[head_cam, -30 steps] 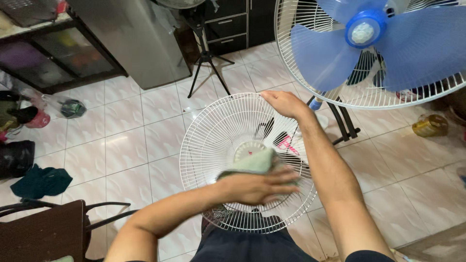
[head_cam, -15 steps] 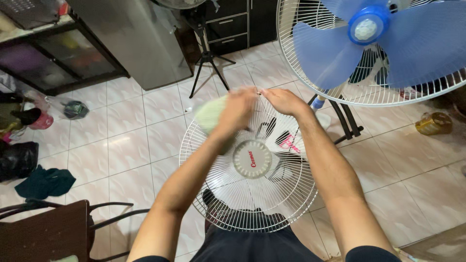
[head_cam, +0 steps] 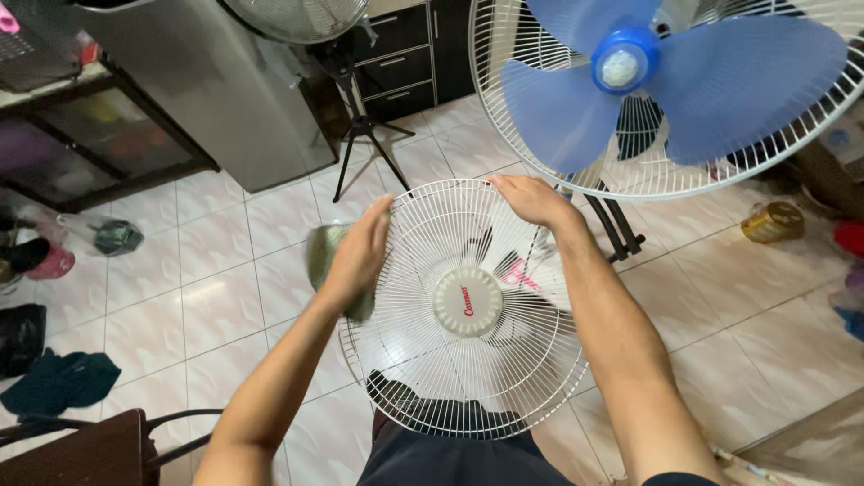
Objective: The person wipes the front grill of a standing electric fan with a cloth, then uses a screwdriver to loosen screws on the fan's neck and head. The person does not fully disassemble or reassemble the fan within the clip.
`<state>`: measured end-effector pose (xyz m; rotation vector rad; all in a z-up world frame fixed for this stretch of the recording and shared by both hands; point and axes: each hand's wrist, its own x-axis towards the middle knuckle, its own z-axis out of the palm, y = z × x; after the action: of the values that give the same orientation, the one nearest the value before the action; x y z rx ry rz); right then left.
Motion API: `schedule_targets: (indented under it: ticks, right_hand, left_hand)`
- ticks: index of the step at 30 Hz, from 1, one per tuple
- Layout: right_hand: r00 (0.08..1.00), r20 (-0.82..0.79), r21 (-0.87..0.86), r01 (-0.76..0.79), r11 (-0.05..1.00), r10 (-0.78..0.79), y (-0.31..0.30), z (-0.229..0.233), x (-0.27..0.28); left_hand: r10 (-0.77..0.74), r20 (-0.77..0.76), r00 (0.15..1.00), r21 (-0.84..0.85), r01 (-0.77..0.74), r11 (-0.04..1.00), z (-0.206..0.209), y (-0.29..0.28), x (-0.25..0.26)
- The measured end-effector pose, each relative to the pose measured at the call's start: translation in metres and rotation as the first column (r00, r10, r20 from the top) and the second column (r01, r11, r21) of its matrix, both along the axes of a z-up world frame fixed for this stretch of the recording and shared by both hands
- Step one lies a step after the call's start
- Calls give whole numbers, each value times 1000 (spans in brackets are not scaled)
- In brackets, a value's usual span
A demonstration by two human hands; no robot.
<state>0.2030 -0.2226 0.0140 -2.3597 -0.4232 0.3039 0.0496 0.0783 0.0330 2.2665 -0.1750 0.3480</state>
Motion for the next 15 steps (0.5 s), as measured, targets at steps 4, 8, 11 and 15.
schedule_targets:
  ticks: [4,8,11,15]
  right_hand:
    - [1000,-7,-43,-23,999,23,12,-6,5]
    - [996,-60,105,-52,993,59,20,-12,12]
    - [999,-21,50,-35,998,36,14,-10,11]
    - [999,50,7,0,1000,-1,-1,3,-2]
  left_hand:
    - [86,-77,993,81,-80,993,4,-28,57]
    - [-162,-244,956,-9,165,986,0,-106,53]
    - [-650,140,747,368,569,735,-5,-128,-4]
    - [-616,124,778,571,451,686,-1,-90,-67]
